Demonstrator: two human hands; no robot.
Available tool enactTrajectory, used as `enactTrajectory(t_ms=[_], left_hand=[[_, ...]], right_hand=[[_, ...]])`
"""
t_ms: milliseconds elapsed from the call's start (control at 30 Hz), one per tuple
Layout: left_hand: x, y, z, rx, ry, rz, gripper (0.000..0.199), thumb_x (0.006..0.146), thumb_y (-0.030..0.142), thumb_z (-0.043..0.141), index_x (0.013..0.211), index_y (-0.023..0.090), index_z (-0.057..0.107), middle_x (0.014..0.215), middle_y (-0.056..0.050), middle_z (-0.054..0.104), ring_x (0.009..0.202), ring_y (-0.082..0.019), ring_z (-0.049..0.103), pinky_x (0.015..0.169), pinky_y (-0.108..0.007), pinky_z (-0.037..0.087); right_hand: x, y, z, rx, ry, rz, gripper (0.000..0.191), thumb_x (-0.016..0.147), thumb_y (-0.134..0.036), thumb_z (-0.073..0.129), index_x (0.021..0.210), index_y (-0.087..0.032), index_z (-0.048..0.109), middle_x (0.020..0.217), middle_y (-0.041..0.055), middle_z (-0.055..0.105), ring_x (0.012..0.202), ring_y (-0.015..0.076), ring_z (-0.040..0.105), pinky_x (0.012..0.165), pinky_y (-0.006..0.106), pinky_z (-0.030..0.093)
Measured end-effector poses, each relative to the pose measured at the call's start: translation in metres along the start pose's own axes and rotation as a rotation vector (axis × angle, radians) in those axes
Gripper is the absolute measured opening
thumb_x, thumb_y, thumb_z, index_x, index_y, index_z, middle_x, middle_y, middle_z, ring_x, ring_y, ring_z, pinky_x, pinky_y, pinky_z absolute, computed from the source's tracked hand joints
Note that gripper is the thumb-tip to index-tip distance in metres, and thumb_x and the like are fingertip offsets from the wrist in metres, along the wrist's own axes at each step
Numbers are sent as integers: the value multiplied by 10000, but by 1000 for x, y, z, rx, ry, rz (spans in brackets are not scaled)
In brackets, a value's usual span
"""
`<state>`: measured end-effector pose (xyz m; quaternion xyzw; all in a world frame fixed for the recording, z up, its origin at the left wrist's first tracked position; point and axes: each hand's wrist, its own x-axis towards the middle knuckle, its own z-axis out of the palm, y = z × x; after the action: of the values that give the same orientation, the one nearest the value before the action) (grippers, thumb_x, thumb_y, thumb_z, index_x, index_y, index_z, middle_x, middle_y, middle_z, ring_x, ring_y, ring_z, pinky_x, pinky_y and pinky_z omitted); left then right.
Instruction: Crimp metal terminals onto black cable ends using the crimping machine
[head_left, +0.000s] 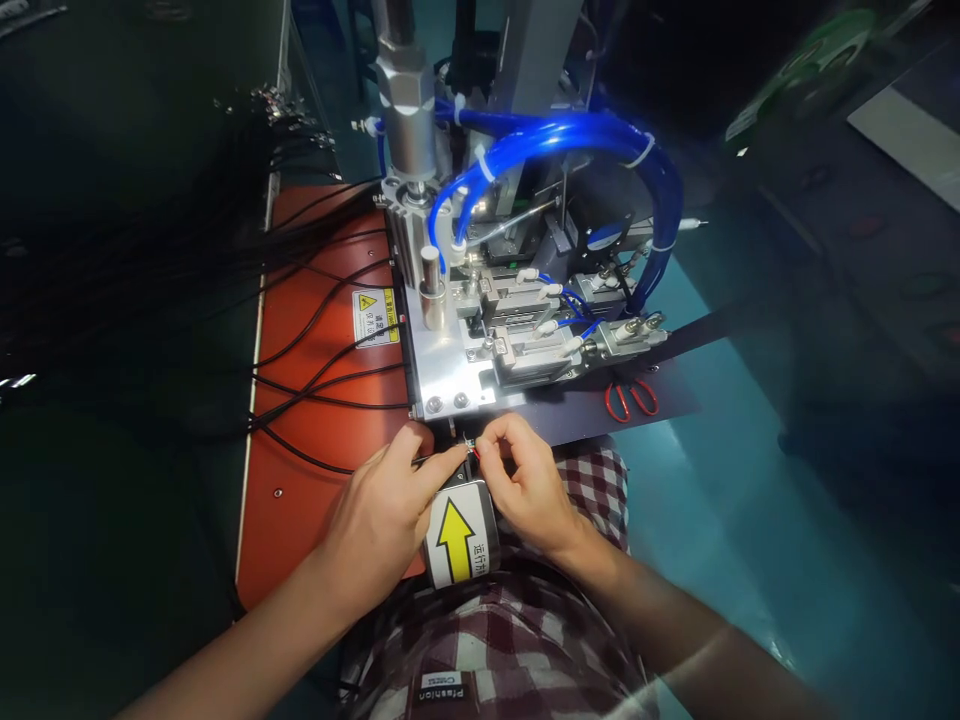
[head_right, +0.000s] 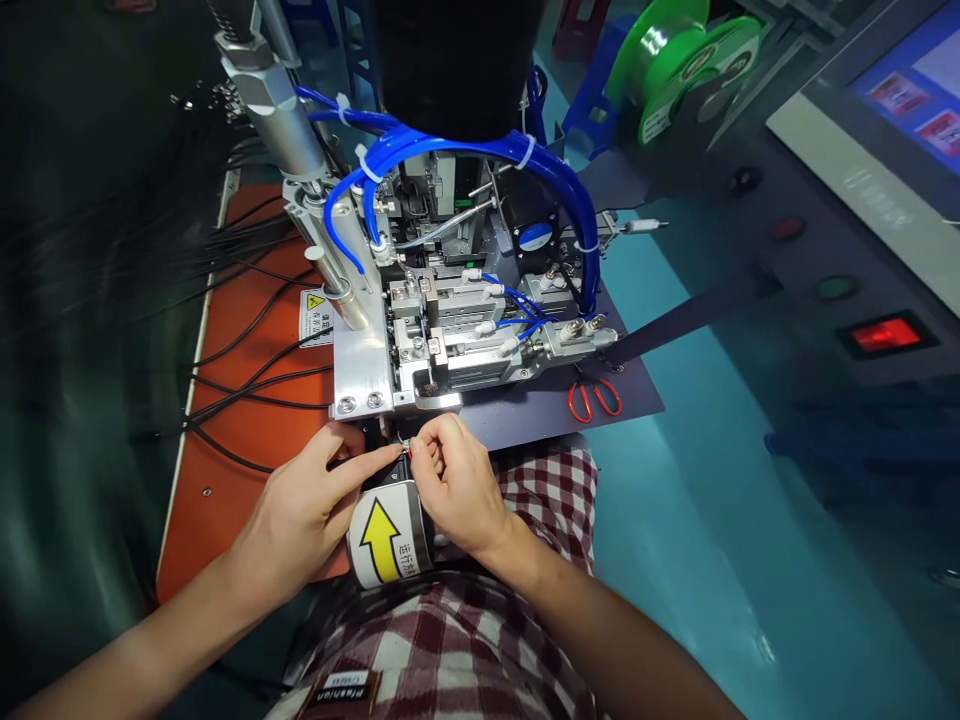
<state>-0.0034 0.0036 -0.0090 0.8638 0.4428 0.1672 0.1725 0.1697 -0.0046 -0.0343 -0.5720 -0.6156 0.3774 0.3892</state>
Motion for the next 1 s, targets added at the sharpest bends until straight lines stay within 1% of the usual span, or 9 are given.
enactTrajectory(t_ms=[167, 333, 367, 467, 533, 700, 767, 867, 1000], left_hand=[[-1, -1, 1, -18, 9, 11, 378, 853, 79, 426, 1174, 181, 597, 923, -79, 475, 751, -175, 517, 603, -278, 480], [0, 0, 2, -22, 11, 6, 373, 850, 78, 435, 1166, 178, 604, 911, -79, 479, 739, -178, 521, 590, -278, 480], [0, 0, 1, -17, 11, 3, 369, 851, 82, 434, 1162, 179, 608, 905, -78, 479, 735, -179, 522, 585, -277, 480], [0, 0, 1, -8, 8, 1, 363, 854, 88, 432, 1156, 176, 613, 903, -79, 479, 726, -178, 521, 583, -280, 481], [-1, 1, 0, -8, 3, -1, 369, 856, 86, 425, 1164, 175, 608, 912, -81, 479, 721, -176, 520, 583, -281, 480], [-1, 1, -1, -14, 6, -1, 370, 853, 81, 430, 1162, 182, 608, 913, -79, 477, 730, -180, 520, 589, -286, 482], [-1, 1, 0, -4, 12, 8, 362, 851, 81, 435, 1151, 176, 613, 897, -78, 476, 722, -182, 522, 580, -287, 482], [0, 2, 0, 28, 15, 18, 356, 851, 83, 434, 1144, 167, 617, 893, -85, 481, 717, -189, 529, 571, -294, 486], [0, 3, 0, 33, 9, 1, 362, 847, 83, 440, 1150, 180, 611, 896, -82, 488, 718, -193, 536, 577, -305, 494]], right_hand=[[-2, 7, 4, 132, -18, 116, 151, 907, -264, 431, 776, -204, 475, 686, -17, 468, 575, 128, 453, 538, 251, 389], [-1, 9, 5, 113, 20, 45, 137, 882, -251, 469, 762, -193, 501, 736, 7, 501, 640, 140, 487, 590, 264, 406], [-1, 8, 5, 138, 11, 80, 141, 880, -261, 473, 758, -195, 496, 714, -1, 493, 611, 135, 480, 566, 260, 400], [-1, 4, 4, 307, -67, 285, 167, 886, -313, 469, 755, -210, 460, 592, -48, 438, 478, 111, 431, 463, 241, 358], [0, 1, 3, 358, -99, 359, 177, 881, -326, 475, 747, -214, 444, 546, -68, 401, 437, 102, 402, 430, 233, 331], [3, -7, -2, 123, -20, 235, 177, 845, -260, 509, 687, -199, 460, 608, -45, 435, 527, 104, 413, 491, 236, 336], [6, -8, -3, 155, -53, 299, 183, 841, -282, 511, 686, -195, 467, 584, -46, 453, 510, 104, 426, 480, 234, 334], [10, -9, -5, 300, -170, 484, 223, 846, -345, 501, 688, -189, 474, 476, -65, 446, 425, 97, 408, 429, 225, 303], [10, -4, -6, 386, -162, 486, 232, 823, -370, 551, 705, -176, 503, 477, -62, 486, 435, 96, 442, 460, 222, 332]])
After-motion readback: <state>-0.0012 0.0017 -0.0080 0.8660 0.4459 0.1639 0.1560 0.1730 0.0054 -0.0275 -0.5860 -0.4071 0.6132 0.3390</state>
